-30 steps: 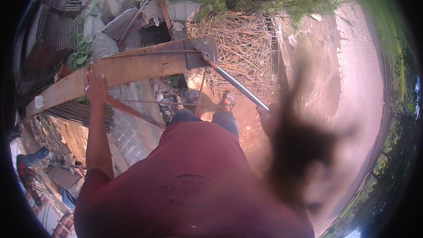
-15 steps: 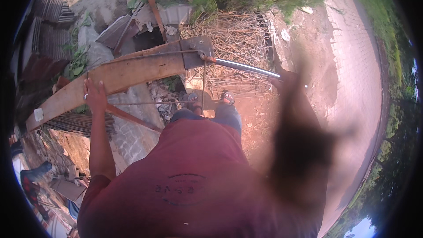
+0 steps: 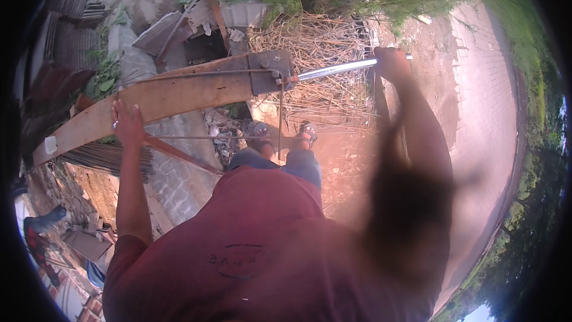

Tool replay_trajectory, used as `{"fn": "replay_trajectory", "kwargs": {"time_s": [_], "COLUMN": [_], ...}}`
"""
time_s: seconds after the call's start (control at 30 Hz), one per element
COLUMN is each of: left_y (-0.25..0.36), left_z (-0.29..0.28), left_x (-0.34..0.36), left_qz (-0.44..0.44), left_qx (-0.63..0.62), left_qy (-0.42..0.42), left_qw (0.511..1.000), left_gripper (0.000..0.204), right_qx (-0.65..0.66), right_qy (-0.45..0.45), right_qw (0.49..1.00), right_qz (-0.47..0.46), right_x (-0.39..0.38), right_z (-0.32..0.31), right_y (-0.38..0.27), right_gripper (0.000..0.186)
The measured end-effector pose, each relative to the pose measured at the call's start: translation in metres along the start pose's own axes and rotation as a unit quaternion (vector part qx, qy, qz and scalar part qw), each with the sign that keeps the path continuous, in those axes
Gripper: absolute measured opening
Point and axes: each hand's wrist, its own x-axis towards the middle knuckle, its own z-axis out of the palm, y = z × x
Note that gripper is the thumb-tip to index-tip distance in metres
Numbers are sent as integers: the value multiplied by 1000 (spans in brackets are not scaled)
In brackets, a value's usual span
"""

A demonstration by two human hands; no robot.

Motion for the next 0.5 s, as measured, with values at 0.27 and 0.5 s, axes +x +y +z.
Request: {"fn": "replay_trajectory", "kwargs": {"time_s": [0.27,0.5], "left_y": [3,-6], "left_z": [-7,-17], "left_x": [1,-2], "left_qz": [-7,-3], "left_qx": [14,-13], "left_qy": [-25,-63], "left_qw": [1000,998], "left_gripper": [67,67], "right_qx": [365,637], "right_qy": [-96,-159], "right_qw": [913,739], "right_qz": [154,150], "right_x": [-125,-147], "right_z": [6,-1], "right_y": [-81,-207], "right_gripper": [22,26]}}
